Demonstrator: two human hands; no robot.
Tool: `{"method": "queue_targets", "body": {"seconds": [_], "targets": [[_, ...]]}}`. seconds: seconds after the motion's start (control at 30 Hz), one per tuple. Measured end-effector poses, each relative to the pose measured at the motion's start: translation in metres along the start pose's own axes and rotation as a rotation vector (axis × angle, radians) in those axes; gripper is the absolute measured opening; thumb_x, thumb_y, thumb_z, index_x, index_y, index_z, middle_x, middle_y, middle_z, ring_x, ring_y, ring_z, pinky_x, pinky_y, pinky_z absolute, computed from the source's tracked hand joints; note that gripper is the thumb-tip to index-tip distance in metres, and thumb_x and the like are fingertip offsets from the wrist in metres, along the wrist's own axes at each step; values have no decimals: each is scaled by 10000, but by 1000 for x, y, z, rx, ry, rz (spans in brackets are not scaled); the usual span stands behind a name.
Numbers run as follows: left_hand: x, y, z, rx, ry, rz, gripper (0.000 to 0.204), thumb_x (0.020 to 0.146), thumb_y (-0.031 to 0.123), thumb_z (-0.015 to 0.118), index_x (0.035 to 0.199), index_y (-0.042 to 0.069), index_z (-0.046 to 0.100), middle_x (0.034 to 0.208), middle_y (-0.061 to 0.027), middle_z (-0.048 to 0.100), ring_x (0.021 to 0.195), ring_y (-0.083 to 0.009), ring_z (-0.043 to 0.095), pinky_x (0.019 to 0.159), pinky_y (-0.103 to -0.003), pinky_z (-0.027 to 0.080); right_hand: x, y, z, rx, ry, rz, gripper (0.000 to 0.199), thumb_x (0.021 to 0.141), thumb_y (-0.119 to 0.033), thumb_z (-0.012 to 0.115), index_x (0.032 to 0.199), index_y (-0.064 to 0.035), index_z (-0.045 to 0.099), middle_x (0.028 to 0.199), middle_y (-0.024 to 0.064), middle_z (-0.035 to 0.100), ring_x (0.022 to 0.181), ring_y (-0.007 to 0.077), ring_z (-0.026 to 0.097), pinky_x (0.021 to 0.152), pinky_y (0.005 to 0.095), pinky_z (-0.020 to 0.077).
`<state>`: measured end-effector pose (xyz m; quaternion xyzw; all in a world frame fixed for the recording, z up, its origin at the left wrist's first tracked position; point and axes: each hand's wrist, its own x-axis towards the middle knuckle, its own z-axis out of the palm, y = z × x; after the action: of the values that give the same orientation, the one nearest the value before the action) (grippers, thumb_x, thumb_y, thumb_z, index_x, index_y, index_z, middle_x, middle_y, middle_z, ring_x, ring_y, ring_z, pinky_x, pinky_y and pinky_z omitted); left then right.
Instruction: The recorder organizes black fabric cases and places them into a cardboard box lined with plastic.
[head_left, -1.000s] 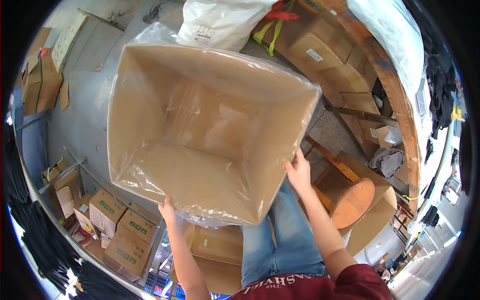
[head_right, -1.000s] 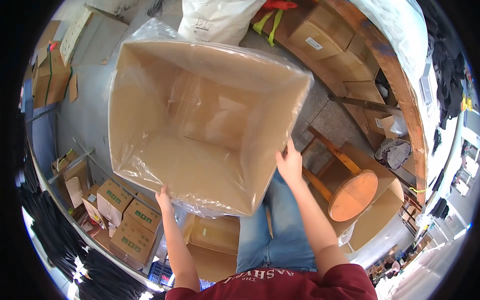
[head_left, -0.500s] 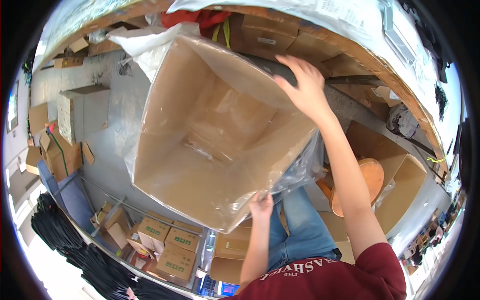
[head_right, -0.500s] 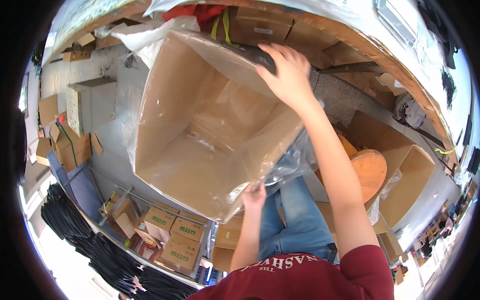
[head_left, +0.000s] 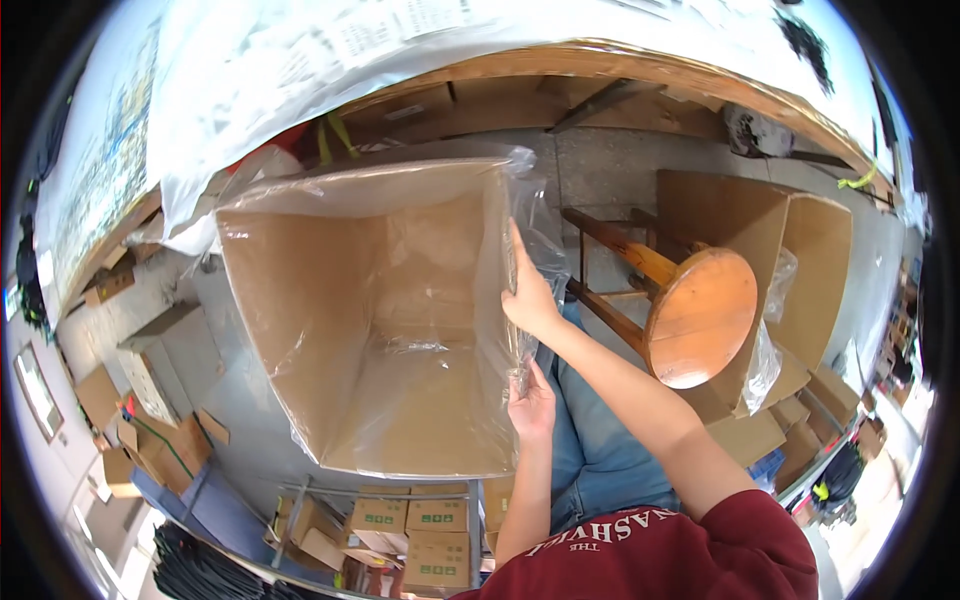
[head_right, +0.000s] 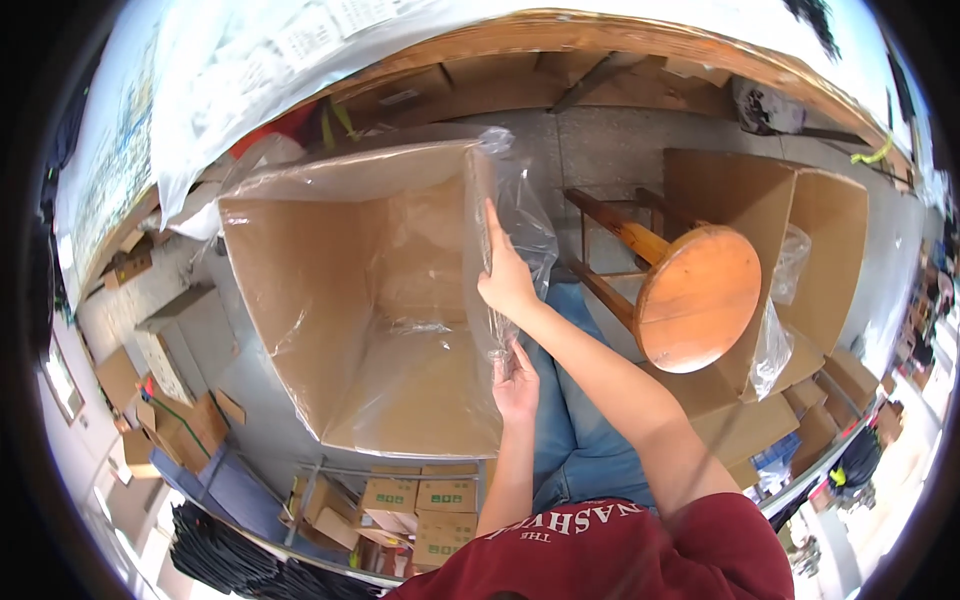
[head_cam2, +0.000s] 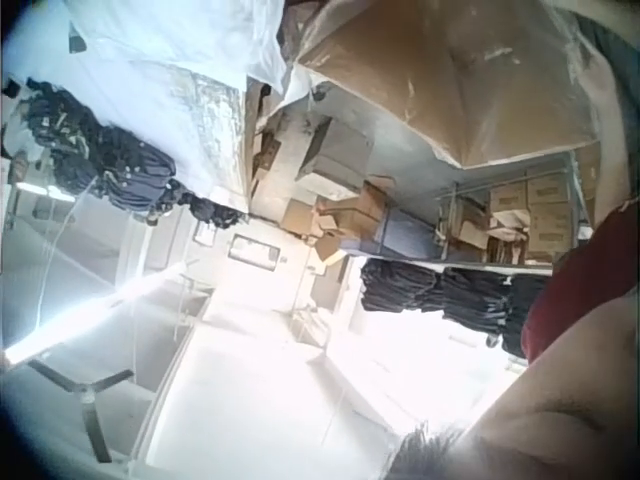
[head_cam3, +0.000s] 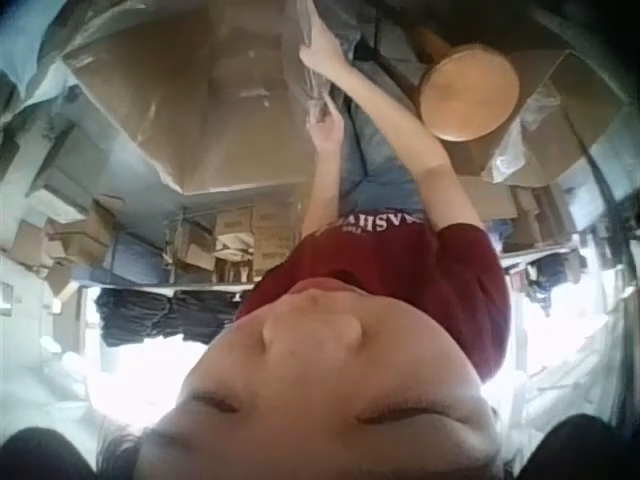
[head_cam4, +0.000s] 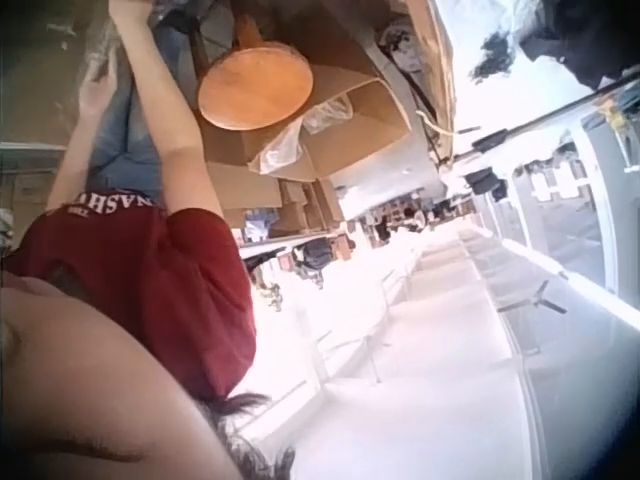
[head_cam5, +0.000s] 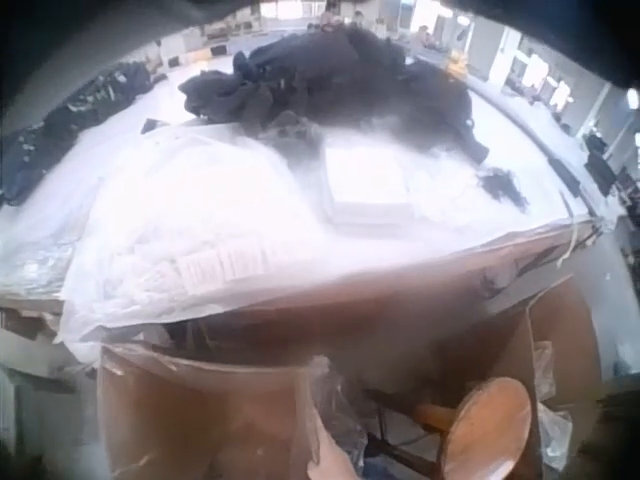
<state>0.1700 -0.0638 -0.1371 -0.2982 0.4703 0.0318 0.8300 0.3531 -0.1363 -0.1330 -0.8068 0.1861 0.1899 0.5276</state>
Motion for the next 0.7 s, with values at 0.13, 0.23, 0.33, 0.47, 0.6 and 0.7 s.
{"method": "queue_targets", "body": {"seconds": [0.13,0.23,0.33,0.47,0.6,0.7], "targets": [[-15,11,-6,6,22,11,330,958,94,389,1183,-119,500,1222,-223,558,1182,-295,519,1057,-386,409,-19,-1,3,15,-103,35,1027,662,69,501,1484,-265,-17,1424,266,321,1093,452,527,938,405,455],[-28,19,-14,-28,68,8,329,962,100,382,1180,-113,508,1234,-210,553,1180,-289,520,1054,-383,414,-33,9,3,11,-120,31,1033,657,55,505,1483,-272,-21,1410,268,345,1089,447,533,925,405,464],[-27,24,-14,-11,45,-12,353,969,137,380,1208,-102,480,1260,-218,526,1200,-292,499,1063,-389,398,-32,11,6,-17,-110,11,1034,657,42,520,1484,-265,-20,1396,270,367,1089,444,535,919,401,466],[-7,-3,16,141,86,-81,419,969,220,397,1271,-70,422,1323,-226,457,1256,-307,435,1075,-408,368,4,23,-13,-24,-95,40,1029,680,-98,609,1488,-223,-15,1387,237,404,1129,435,519,926,392,453],[8,-13,38,129,49,-112,439,971,256,390,1271,-63,424,1307,-232,462,1244,-345,433,1067,-438,365,2,15,-47,-134,-83,-69,989,726,-195,642,1493,-160,19,1411,252,367,1270,371,419,1033,375,347],[15,-1,51,-15,105,-57,510,960,331,392,1244,-90,439,1283,-237,480,1220,-351,454,1051,-452,380,-21,1,-105,-398,297,-96,924,675,-228,662,1454,-98,181,1226,233,540,1081,382,552,889,424,447]]}}
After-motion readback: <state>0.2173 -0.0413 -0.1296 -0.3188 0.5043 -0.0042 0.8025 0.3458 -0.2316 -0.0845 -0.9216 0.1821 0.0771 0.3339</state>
